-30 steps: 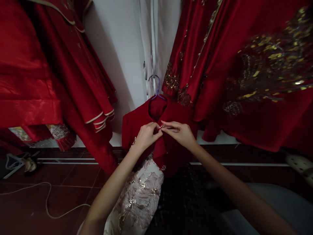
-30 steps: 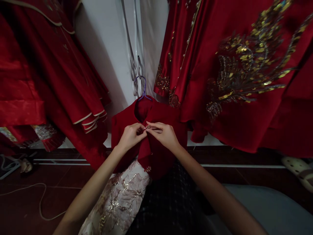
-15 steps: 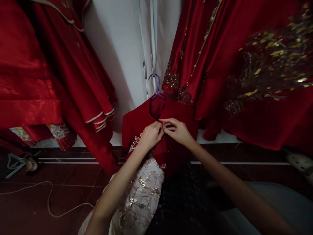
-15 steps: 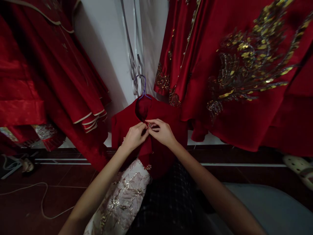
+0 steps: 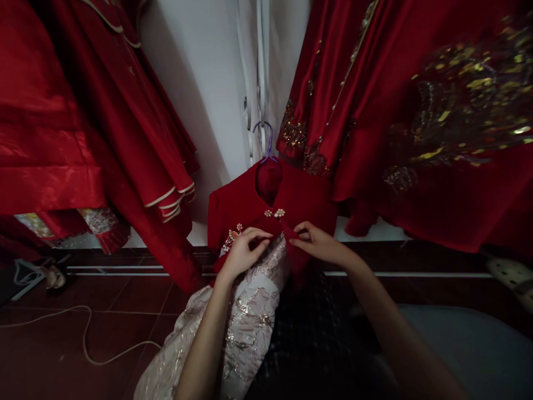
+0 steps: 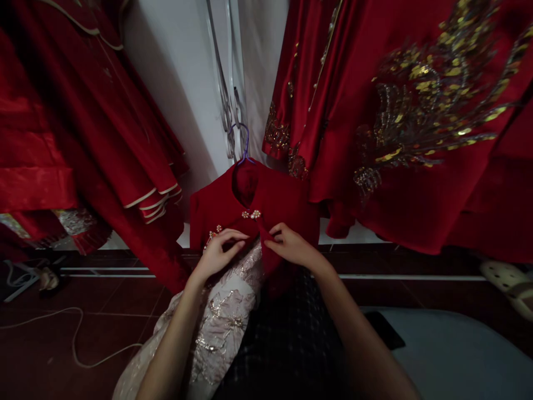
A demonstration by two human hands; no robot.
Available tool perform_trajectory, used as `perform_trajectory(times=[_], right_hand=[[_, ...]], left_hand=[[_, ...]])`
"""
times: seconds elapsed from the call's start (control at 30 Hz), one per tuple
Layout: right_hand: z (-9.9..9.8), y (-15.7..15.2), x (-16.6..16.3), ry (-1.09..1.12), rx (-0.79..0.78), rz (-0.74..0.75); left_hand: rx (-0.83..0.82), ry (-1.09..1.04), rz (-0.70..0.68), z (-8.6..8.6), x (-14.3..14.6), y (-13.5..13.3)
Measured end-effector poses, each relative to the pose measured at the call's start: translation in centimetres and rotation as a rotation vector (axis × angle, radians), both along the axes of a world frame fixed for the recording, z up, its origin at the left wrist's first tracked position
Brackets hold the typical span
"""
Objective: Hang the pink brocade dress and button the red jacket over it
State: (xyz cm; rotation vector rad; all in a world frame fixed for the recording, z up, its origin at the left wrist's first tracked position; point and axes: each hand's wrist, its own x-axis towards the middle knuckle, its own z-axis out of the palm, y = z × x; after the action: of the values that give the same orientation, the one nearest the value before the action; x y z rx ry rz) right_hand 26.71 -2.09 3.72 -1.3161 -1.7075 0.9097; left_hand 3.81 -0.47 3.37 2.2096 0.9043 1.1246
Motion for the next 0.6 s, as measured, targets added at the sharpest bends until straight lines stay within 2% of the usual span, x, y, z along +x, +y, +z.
perform_trajectory(times=[0.1, 0.13, 0.17, 0.23, 0.33, 0.4, 0.47, 0.6], right_hand=[[2.2, -1.1, 1.5, -0.022, 0.064, -0.082], [3.1, -1.6, 1.7, -0.022, 0.107, -0.123], [4.0, -2.1, 1.6, -0.01, 0.145, -0.15], [5.8, -3.3, 0.8, 0.038, 0.19, -0.174], [7.4, -5.0, -1.9, 0.157, 0.124, -0.103], [7.2, -5.4, -4.0, 0.18, 0.111, -0.009], [6.2, -5.0, -6.0, 0.123, 0.139, 0.052], [3.1, -1.9, -9.3, -0.161, 0.237, -0.129]], left_hand=[[0.038, -0.14, 0.365, -1.3, -2.0, 1.3], [0.032, -0.165, 0.444, -1.9, -2.6, 1.7], [0.013, -0.175, 0.48, -2.4, -2.9, 2.1], [-0.044, -0.162, 0.448, -3.2, -3.2, 2.6], [-0.091, -0.152, 0.407, -3.5, -2.4, 2.3], [-0.068, -0.152, 0.44, -3.4, -1.5, 2.0], [-0.037, -0.164, 0.469, -3.3, -0.8, 1.8], [-0.047, -0.253, 0.448, -3.9, -0.3, 1.9]])
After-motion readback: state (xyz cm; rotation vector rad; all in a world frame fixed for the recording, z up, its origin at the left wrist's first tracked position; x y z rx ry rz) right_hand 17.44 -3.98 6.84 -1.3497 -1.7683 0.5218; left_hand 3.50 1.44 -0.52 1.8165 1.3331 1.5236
